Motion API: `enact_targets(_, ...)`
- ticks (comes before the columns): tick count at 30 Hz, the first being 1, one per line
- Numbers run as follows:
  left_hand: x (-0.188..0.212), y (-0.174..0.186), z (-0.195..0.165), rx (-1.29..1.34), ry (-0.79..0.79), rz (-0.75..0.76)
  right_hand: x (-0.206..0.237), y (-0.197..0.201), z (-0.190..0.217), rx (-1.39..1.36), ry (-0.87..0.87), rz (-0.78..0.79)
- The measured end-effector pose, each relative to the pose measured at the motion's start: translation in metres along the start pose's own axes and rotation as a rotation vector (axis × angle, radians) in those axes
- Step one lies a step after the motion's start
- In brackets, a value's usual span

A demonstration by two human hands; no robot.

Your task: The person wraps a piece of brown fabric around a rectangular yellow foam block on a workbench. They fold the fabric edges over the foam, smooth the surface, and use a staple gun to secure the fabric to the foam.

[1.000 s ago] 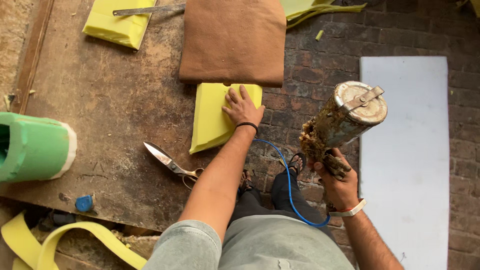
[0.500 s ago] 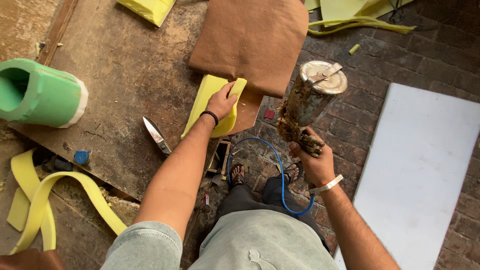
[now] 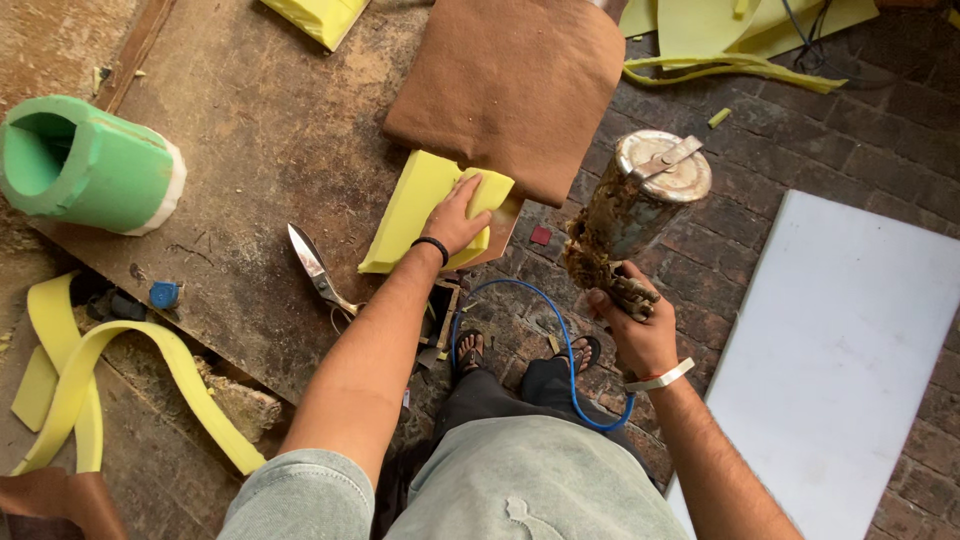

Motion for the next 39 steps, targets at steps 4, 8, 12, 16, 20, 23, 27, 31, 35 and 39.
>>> enact_targets(4,0.010,-0.020,-0.017,-0.265,0.035,0.046,0.000,0.011,0.002,-0.013,0.038,0.031)
enact_targets(8,0.013,-0.042,-0.026,-0.457,0.031,0.053,0.003,0.029,-0.004,-0.025,0.001,-0.023)
enact_targets(12,0.012,-0.037,-0.014,-0.295,-0.012,-0.008,0.001,0.039,-0.012,-0.031,-0.020,-0.004)
enact_targets(16,0.011,-0.029,-0.003,-0.108,-0.033,0.011,-0.025,0.030,-0.034,0.004,-0.105,0.020)
enact_targets(20,0.007,-0.030,-0.007,-0.188,0.016,0.068,-0.073,0.000,-0.053,-0.039,-0.168,0.165)
enact_targets(23,0.007,-0.025,-0.007,-0.151,0.057,0.086,-0.117,-0.008,-0.077,-0.039,-0.300,0.088)
enact_targets(27,0.009,-0.017,-0.009,-0.067,0.029,0.100,-0.180,-0.039,-0.075,-0.182,-0.092,0.216)
enact_targets(31,0.011,-0.019,-0.017,-0.166,0.003,0.099,-0.212,-0.044,-0.079,-0.194,-0.013,0.212)
enact_targets(35,0.016,-0.026,-0.022,-0.273,0.008,0.070,-0.229,-0.042,-0.073,-0.145,0.001,0.174)
enact_targets(39,0.020,-0.026,-0.030,-0.334,-0.070,-0.022,-0.228,-0.045,-0.058,-0.178,0.058,0.163)
Point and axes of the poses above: each hand's wrist, its own x-axis away from the middle knuckle, its own y-axis out of the back of the hand, z = x × y, the point moved 10 cm from there along -x, towards the middle knuckle, and after that the axes turned 3 degrees about -y, right-handed, at the moved point
